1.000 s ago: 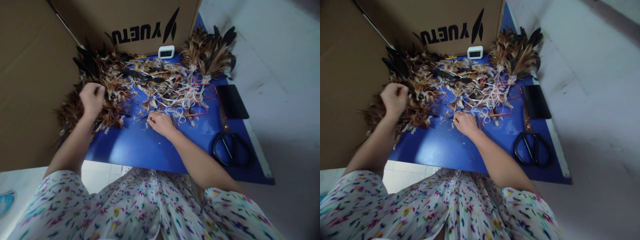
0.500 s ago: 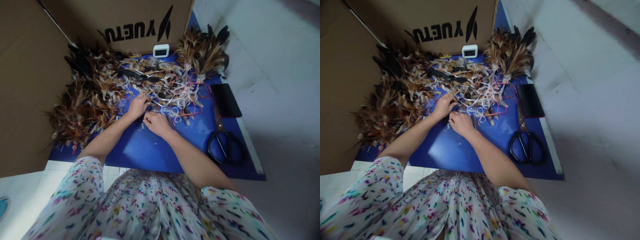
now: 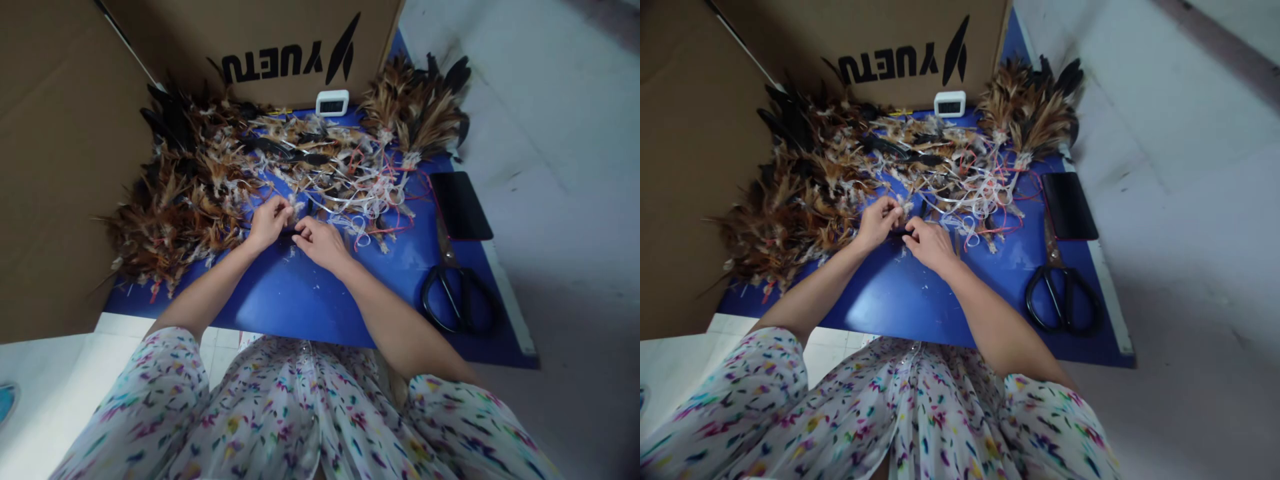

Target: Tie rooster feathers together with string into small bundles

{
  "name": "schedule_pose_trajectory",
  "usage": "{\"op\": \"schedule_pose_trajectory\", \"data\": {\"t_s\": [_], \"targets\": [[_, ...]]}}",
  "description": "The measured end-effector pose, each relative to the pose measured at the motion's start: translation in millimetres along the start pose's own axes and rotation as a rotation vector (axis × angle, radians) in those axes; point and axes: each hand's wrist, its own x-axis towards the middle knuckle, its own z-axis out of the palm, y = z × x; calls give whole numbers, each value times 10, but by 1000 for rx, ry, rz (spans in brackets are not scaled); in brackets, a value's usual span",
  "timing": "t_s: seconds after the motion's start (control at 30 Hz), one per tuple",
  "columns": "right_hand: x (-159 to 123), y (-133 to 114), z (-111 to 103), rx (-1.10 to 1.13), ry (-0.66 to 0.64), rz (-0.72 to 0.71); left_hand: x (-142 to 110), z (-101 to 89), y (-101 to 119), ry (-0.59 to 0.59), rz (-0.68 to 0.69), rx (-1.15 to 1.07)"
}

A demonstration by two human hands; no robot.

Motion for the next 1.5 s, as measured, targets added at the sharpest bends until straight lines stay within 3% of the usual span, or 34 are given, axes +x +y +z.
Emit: {"op": "schedule_pose_trajectory", "data": {"t_s": [0.17, 0.3, 0.63, 0.83, 1.07, 1.3, 1.5], "targets": [[16, 1, 40, 385, 20, 34, -141, 38, -7, 45, -14, -129], [29, 5, 50, 514, 60, 42, -196, 95, -39, -1, -32, -176], [26, 99, 71, 443, 222, 60, -273, 116, -64, -67, 18, -169], [22, 123, 34, 348, 169, 43, -297, 110, -37, -119, 50, -185], [6, 114, -2, 410, 191, 94, -299, 88, -25, -122, 18, -223], [36, 39, -56, 550, 226, 124, -282, 83, -17, -95, -26, -274], [57, 103, -72, 542, 185, 135, -245, 42, -15, 28, -28, -273]]}}
